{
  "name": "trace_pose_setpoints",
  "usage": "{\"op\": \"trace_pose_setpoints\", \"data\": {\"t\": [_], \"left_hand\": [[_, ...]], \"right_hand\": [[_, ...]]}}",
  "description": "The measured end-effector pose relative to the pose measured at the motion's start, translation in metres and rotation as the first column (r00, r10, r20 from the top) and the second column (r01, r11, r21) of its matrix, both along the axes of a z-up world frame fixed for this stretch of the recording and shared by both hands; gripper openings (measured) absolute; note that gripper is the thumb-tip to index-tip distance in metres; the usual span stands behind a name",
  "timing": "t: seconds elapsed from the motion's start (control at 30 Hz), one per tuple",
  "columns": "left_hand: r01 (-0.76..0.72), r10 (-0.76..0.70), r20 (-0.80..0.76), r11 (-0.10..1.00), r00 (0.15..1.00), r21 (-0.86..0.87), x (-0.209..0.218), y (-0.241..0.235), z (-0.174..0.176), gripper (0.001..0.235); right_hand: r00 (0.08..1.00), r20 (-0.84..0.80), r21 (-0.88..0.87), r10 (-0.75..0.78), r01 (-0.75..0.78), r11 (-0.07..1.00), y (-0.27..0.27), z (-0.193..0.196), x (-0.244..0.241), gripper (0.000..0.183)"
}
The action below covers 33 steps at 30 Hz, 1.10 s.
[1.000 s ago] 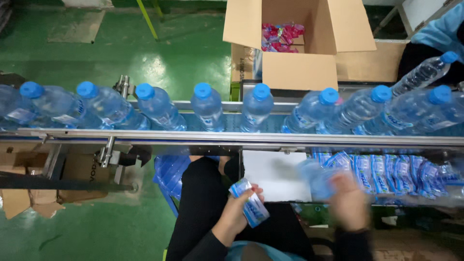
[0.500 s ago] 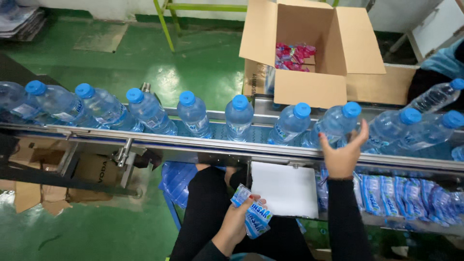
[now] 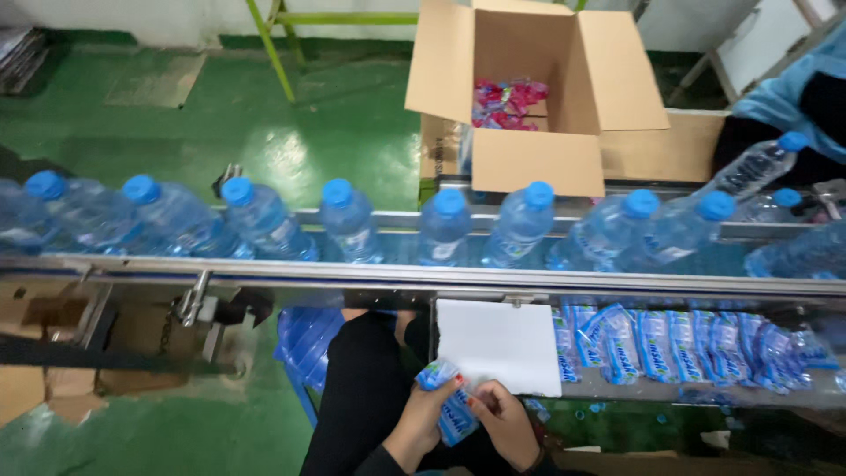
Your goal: The person applies labels to plastic water bottles moving along a conveyor belt. They pick up labels from a stack, peel them, and stick them onto the bottles by hand as the bottles pass by.
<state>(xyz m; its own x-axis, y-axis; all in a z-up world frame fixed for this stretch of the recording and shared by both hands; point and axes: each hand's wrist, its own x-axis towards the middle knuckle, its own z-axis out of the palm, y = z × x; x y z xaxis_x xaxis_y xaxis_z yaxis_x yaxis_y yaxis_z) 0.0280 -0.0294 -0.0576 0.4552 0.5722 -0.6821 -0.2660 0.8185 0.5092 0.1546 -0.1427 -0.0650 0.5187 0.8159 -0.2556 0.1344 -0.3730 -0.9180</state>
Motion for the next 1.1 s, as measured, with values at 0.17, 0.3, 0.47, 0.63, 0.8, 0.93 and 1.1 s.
{"op": "trace_pose_setpoints", "data": {"t": [0.17, 0.3, 0.47, 0.63, 0.8, 0.93, 1.1], "left_hand": [[0.021, -0.02, 0.012, 0.998, 1.0, -0.058, 0.004, 0.001, -0.014, 0.015], [0.007, -0.008, -0.01, 0.998, 1.0, -0.067, 0.005, 0.001, -0.015, 0.016], [-0.009, 0.0, -0.063, 0.989, 0.998, -0.149, 0.007, 0.003, -0.026, 0.011], [0.069, -0.056, 0.082, 0.983, 0.995, -0.171, 0.002, 0.004, -0.012, 0.022], [0.083, -0.064, 0.09, 0.971, 0.994, -0.225, -0.006, 0.011, 0.012, 0.014], [0.073, -0.062, 0.059, 0.975, 0.996, -0.212, -0.013, 0.01, 0.027, 0.022], [0.073, -0.074, 0.006, 0.963, 0.997, -0.258, -0.015, 0.01, 0.03, 0.018]], "right_hand": [[0.987, -0.105, 0.0, 0.125, -0.126, 0.992, 0.008, 0.02, 0.021, 0.017], [0.973, -0.203, 0.085, 0.114, -0.099, 0.991, 0.006, 0.018, 0.02, 0.021], [0.94, -0.323, 0.056, 0.109, -0.096, 0.994, 0.004, 0.017, 0.017, 0.024], [0.972, -0.204, -0.177, -0.116, 0.08, 0.981, -0.019, 0.012, 0.079, 0.027], [0.796, 0.456, -0.201, -0.398, 0.528, 0.825, -0.059, 0.164, 0.225, 0.057], [0.036, 0.772, 0.61, -0.634, 0.236, 0.757, -0.05, 0.223, 0.331, 0.013], [0.103, 0.804, 0.529, -0.585, 0.325, 0.784, 0.003, 0.206, 0.343, 0.04]]}}
